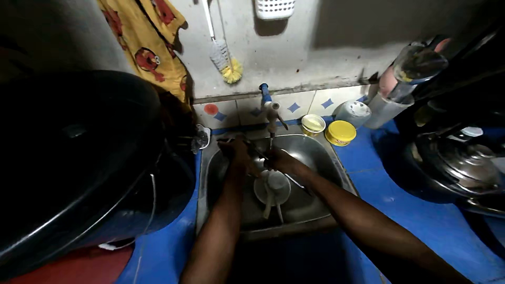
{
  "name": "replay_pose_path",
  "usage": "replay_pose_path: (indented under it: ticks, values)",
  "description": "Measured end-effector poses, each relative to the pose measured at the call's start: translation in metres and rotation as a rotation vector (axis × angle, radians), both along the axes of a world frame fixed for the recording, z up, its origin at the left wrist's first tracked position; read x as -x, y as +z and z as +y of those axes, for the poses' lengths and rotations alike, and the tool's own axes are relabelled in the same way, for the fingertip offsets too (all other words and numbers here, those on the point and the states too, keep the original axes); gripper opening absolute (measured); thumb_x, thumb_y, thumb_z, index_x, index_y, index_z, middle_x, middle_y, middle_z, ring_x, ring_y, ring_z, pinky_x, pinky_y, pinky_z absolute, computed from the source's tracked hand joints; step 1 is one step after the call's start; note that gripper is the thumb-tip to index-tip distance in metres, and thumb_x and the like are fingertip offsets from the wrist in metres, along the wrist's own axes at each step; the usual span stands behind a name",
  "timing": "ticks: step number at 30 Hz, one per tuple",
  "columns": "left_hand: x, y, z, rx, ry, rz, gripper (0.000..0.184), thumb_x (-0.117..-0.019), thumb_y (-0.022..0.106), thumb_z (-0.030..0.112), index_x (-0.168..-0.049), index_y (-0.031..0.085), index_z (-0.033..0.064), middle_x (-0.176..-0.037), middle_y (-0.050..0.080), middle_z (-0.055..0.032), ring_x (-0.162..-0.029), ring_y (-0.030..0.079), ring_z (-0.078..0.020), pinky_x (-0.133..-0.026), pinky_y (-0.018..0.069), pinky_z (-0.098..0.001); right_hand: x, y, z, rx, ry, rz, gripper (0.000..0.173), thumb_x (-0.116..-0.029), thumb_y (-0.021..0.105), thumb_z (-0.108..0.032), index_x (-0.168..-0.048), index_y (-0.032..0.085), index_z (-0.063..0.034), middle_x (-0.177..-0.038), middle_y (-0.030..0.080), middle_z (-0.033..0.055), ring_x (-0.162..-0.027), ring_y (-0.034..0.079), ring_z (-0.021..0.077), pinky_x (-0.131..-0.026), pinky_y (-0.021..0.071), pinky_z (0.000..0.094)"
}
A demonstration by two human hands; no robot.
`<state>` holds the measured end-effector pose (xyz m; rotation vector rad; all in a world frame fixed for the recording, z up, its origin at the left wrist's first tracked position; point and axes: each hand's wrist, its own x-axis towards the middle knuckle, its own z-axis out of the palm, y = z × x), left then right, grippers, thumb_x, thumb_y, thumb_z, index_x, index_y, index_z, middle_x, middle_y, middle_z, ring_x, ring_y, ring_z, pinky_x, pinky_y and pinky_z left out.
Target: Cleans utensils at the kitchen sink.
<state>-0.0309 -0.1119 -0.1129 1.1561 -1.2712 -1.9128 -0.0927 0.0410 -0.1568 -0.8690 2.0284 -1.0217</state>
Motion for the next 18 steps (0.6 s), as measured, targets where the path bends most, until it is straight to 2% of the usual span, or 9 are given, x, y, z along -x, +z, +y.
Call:
replay_pose_path:
  ticks: [3, 4, 6, 8, 10, 12, 15, 16, 18]
  values:
    - [0.005, 0.009, 0.007, 0.098, -0.028, -0.119, 0.079, -0.0955, 0.072, 0.015, -0.156, 0.023, 0.0017, -0.137, 0.052, -0.0284, -0.115, 0.060, -0.0389, -0.090, 0.0547, -0.0536, 0.008, -0.009, 0.004, 0.114, -0.089, -0.278, 0.032, -0.0968, 0.057, 0.001, -0.128, 0.064, -0.0050, -0.091, 0.067, 0.0057, -0.068, 0.059, 0.0116, -0.063, 0.0518, 0.0292]
    - [0.007, 0.012, 0.012, 0.132, -0.035, -0.140, 0.079, -0.0948, 0.073, 0.014, -0.155, 0.023, 0.0013, -0.136, 0.054, -0.0272, -0.115, 0.061, -0.0373, -0.091, 0.0546, -0.0518, 0.012, -0.010, 0.004, 0.148, -0.124, -0.363, 0.031, -0.0970, 0.056, 0.002, -0.126, 0.064, -0.0041, -0.089, 0.067, 0.0048, -0.063, 0.056, 0.0094, -0.057, 0.0494, 0.0262]
    - [0.015, 0.020, 0.019, 0.191, -0.035, -0.165, 0.079, -0.0928, 0.074, 0.010, -0.153, 0.023, 0.0010, -0.134, 0.056, -0.0262, -0.115, 0.061, -0.0354, -0.092, 0.0542, -0.0496, 0.019, -0.011, 0.002, 0.175, -0.177, -0.455, 0.023, -0.1003, 0.053, -0.003, -0.120, 0.065, -0.0021, -0.082, 0.065, 0.0037, -0.051, 0.047, 0.0056, -0.045, 0.0408, 0.0218]
    - [0.024, 0.021, 0.020, 0.270, -0.046, -0.222, 0.085, -0.0925, 0.075, 0.011, -0.156, 0.019, 0.0023, -0.136, 0.056, -0.0250, -0.120, 0.061, -0.0346, -0.097, 0.0535, -0.0481, 0.028, -0.013, -0.002, 0.150, -0.213, -0.476, 0.018, -0.1048, 0.050, -0.011, -0.113, 0.064, -0.0025, -0.073, 0.060, 0.0014, -0.045, 0.041, 0.0040, -0.041, 0.0348, 0.0195]
    - [0.031, 0.019, 0.017, 0.311, -0.055, -0.281, 0.092, -0.0928, 0.075, 0.016, -0.160, 0.013, 0.0039, -0.139, 0.056, -0.0249, -0.121, 0.061, -0.0354, -0.099, 0.0529, -0.0491, 0.033, -0.012, -0.011, 0.115, -0.243, -0.467, 0.019, -0.1087, 0.048, -0.019, -0.111, 0.061, -0.0044, -0.065, 0.051, -0.0016, -0.043, 0.038, 0.0034, -0.038, 0.0338, 0.0185]
    - [0.034, 0.019, 0.017, 0.339, -0.049, -0.307, 0.090, -0.0930, 0.075, 0.016, -0.159, 0.015, 0.0036, -0.136, 0.057, -0.0248, -0.118, 0.062, -0.0352, -0.097, 0.0533, -0.0487, 0.037, -0.014, -0.018, 0.120, -0.227, -0.434, 0.021, -0.1101, 0.047, -0.020, -0.110, 0.060, -0.0037, -0.062, 0.048, -0.0028, -0.043, 0.039, 0.0034, -0.038, 0.0342, 0.0186]
    - [0.036, 0.022, 0.014, 0.355, -0.016, -0.312, 0.080, -0.0903, 0.078, 0.015, -0.152, 0.028, 0.0027, -0.128, 0.061, -0.0238, -0.111, 0.066, -0.0344, -0.092, 0.0558, -0.0491, 0.038, -0.008, -0.019, 0.083, -0.137, -0.369, 0.019, -0.1072, 0.049, -0.011, -0.120, 0.061, -0.0033, -0.074, 0.059, 0.0017, -0.052, 0.051, 0.0072, -0.045, 0.0433, 0.0217]
    - [0.034, 0.023, 0.014, 0.341, -0.013, -0.294, 0.077, -0.0892, 0.079, 0.013, -0.149, 0.032, 0.0020, -0.127, 0.061, -0.0241, -0.109, 0.066, -0.0346, -0.090, 0.0567, -0.0490, 0.037, -0.005, -0.016, 0.067, -0.096, -0.362, 0.022, -0.1046, 0.052, -0.007, -0.125, 0.061, -0.0044, -0.083, 0.065, 0.0044, -0.058, 0.057, 0.0097, -0.049, 0.0475, 0.0238]
    - [0.028, 0.022, 0.013, 0.275, -0.014, -0.245, 0.074, -0.0880, 0.080, 0.013, -0.146, 0.036, 0.0018, -0.126, 0.061, -0.0232, -0.110, 0.065, -0.0331, -0.090, 0.0558, -0.0476, 0.033, 0.004, -0.004, 0.034, -0.041, -0.368, 0.031, -0.1004, 0.054, -0.001, -0.131, 0.059, -0.0062, -0.095, 0.070, 0.0081, -0.064, 0.063, 0.0135, -0.054, 0.0527, 0.0273]
